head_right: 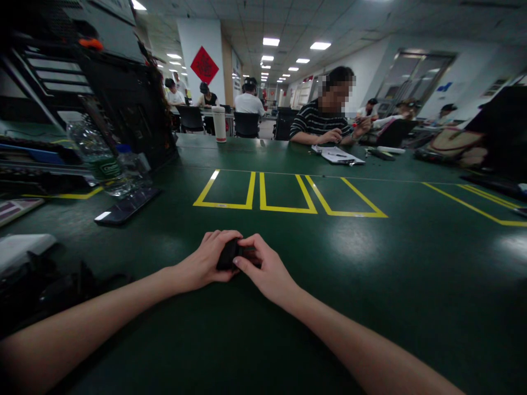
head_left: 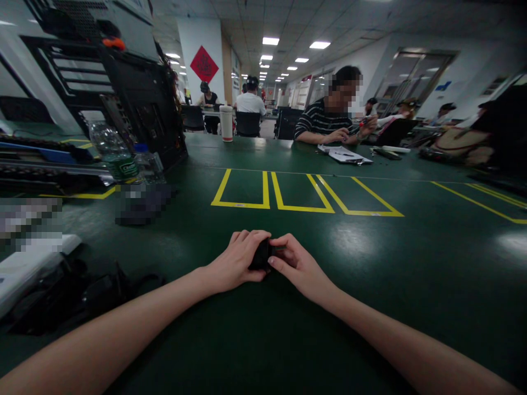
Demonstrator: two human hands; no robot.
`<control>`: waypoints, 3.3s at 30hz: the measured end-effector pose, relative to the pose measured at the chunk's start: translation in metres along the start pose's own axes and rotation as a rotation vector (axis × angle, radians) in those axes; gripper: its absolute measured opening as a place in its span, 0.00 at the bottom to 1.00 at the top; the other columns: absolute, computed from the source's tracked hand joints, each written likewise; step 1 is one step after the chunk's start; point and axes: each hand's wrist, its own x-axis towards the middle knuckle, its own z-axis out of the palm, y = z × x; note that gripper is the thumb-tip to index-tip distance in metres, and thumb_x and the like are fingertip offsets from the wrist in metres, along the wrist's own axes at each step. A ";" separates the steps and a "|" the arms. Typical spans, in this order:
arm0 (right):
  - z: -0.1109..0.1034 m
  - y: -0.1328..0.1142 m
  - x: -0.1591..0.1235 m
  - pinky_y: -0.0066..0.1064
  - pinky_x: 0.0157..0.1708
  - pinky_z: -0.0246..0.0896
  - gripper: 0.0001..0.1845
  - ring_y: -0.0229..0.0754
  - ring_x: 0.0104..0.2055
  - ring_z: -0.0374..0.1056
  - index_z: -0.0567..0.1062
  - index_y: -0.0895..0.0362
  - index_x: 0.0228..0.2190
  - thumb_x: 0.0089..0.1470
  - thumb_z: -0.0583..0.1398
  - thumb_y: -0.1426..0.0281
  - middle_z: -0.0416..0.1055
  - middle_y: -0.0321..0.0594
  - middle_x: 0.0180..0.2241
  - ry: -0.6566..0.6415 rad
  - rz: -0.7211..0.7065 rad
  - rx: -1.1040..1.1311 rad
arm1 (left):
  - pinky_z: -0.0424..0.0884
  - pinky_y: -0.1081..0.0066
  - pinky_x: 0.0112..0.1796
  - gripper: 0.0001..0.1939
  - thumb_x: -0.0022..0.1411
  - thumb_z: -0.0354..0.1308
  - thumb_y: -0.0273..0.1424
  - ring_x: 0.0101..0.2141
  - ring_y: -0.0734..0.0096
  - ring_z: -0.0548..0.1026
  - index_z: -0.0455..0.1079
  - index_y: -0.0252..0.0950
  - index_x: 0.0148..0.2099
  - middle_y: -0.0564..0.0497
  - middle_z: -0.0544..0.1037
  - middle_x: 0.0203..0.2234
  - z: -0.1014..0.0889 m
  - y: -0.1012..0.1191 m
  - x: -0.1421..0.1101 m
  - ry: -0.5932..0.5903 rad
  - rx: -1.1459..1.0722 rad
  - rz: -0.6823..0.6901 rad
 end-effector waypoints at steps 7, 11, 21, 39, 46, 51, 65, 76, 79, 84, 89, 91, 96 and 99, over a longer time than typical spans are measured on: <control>-0.004 -0.002 0.000 0.37 0.46 0.61 0.17 0.40 0.46 0.62 0.61 0.53 0.42 0.49 0.56 0.71 0.62 0.39 0.44 -0.046 0.037 -0.015 | 0.57 0.61 0.44 0.30 0.52 0.56 0.30 0.42 0.61 0.62 0.47 0.39 0.54 0.46 0.61 0.47 -0.003 0.002 0.000 -0.018 -0.010 -0.009; -0.003 -0.004 -0.001 0.36 0.44 0.62 0.13 0.39 0.45 0.64 0.61 0.53 0.38 0.49 0.57 0.71 0.64 0.37 0.40 -0.052 0.008 0.028 | 0.56 0.61 0.44 0.32 0.50 0.58 0.29 0.41 0.62 0.62 0.46 0.39 0.54 0.47 0.61 0.47 0.004 -0.003 -0.001 0.018 -0.008 -0.001; -0.005 -0.005 0.003 0.36 0.45 0.61 0.15 0.40 0.45 0.63 0.61 0.54 0.40 0.49 0.57 0.72 0.63 0.38 0.42 -0.074 0.050 0.057 | 0.57 0.60 0.45 0.30 0.52 0.56 0.30 0.43 0.61 0.62 0.46 0.39 0.54 0.46 0.61 0.48 -0.007 0.004 -0.001 -0.023 -0.021 -0.009; -0.009 -0.003 0.002 0.36 0.45 0.61 0.15 0.39 0.45 0.63 0.61 0.54 0.38 0.47 0.59 0.73 0.63 0.37 0.41 -0.113 0.036 0.125 | 0.57 0.60 0.44 0.30 0.52 0.57 0.29 0.42 0.62 0.63 0.46 0.40 0.54 0.46 0.61 0.47 -0.006 0.005 -0.001 -0.018 -0.021 -0.020; -0.007 -0.005 0.003 0.35 0.40 0.63 0.11 0.38 0.41 0.66 0.62 0.54 0.36 0.49 0.57 0.69 0.65 0.36 0.37 -0.059 0.061 0.129 | 0.57 0.61 0.44 0.30 0.52 0.57 0.30 0.42 0.61 0.63 0.46 0.40 0.54 0.46 0.62 0.47 -0.006 0.006 0.000 -0.011 -0.011 -0.010; -0.008 -0.003 0.005 0.36 0.42 0.62 0.15 0.39 0.42 0.64 0.61 0.54 0.40 0.49 0.56 0.69 0.63 0.39 0.40 -0.058 0.070 0.061 | 0.58 0.61 0.44 0.29 0.53 0.56 0.31 0.42 0.61 0.63 0.46 0.40 0.54 0.46 0.61 0.47 -0.006 0.005 -0.001 -0.021 -0.028 -0.008; -0.008 -0.003 0.007 0.32 0.38 0.62 0.11 0.37 0.38 0.64 0.62 0.54 0.37 0.50 0.56 0.67 0.63 0.36 0.38 -0.051 0.059 0.080 | 0.57 0.61 0.44 0.31 0.50 0.58 0.30 0.42 0.62 0.62 0.47 0.41 0.54 0.48 0.62 0.47 0.005 -0.003 -0.001 0.036 -0.024 -0.005; -0.009 -0.003 0.004 0.35 0.42 0.62 0.13 0.38 0.42 0.64 0.61 0.54 0.36 0.48 0.58 0.70 0.62 0.36 0.39 -0.103 0.044 0.161 | 0.57 0.60 0.43 0.30 0.52 0.57 0.30 0.41 0.61 0.64 0.46 0.40 0.54 0.46 0.62 0.47 -0.004 0.003 -0.001 0.002 -0.020 0.001; -0.008 -0.002 0.006 0.34 0.40 0.63 0.10 0.38 0.40 0.65 0.61 0.54 0.35 0.49 0.57 0.69 0.64 0.35 0.36 -0.061 0.043 0.140 | 0.57 0.61 0.43 0.30 0.52 0.57 0.31 0.41 0.61 0.63 0.46 0.40 0.54 0.46 0.62 0.47 -0.003 0.002 -0.001 0.009 -0.018 0.002; -0.009 -0.002 0.008 0.36 0.43 0.61 0.14 0.39 0.43 0.63 0.62 0.54 0.39 0.48 0.57 0.69 0.63 0.38 0.40 -0.047 0.064 0.077 | 0.58 0.61 0.43 0.30 0.52 0.56 0.31 0.41 0.62 0.63 0.46 0.40 0.54 0.46 0.62 0.47 -0.003 0.002 -0.001 0.000 -0.020 0.000; -0.010 0.000 0.007 0.36 0.44 0.61 0.15 0.39 0.43 0.64 0.62 0.55 0.37 0.47 0.59 0.70 0.63 0.38 0.40 -0.095 0.049 0.123 | 0.57 0.60 0.43 0.31 0.51 0.57 0.30 0.41 0.61 0.63 0.46 0.41 0.54 0.47 0.62 0.47 0.000 0.000 -0.001 0.024 -0.008 0.003; -0.009 0.001 0.006 0.35 0.43 0.61 0.16 0.39 0.43 0.64 0.61 0.54 0.36 0.45 0.60 0.71 0.63 0.37 0.40 -0.101 0.024 0.161 | 0.57 0.60 0.43 0.31 0.50 0.58 0.30 0.41 0.61 0.63 0.46 0.41 0.54 0.47 0.62 0.47 0.001 -0.001 -0.001 0.025 -0.007 0.004; -0.007 0.002 0.008 0.34 0.40 0.62 0.10 0.38 0.40 0.65 0.62 0.54 0.34 0.48 0.57 0.68 0.65 0.35 0.36 -0.034 0.033 0.151 | 0.57 0.61 0.44 0.31 0.52 0.56 0.31 0.42 0.61 0.62 0.45 0.40 0.55 0.46 0.60 0.48 0.001 -0.001 -0.002 0.009 0.007 0.014; -0.007 0.002 0.009 0.34 0.42 0.62 0.10 0.38 0.41 0.64 0.63 0.54 0.35 0.49 0.57 0.67 0.66 0.36 0.37 -0.015 0.045 0.111 | 0.57 0.61 0.44 0.32 0.51 0.58 0.31 0.42 0.61 0.62 0.45 0.40 0.54 0.47 0.61 0.48 0.003 -0.002 -0.002 0.034 0.007 0.012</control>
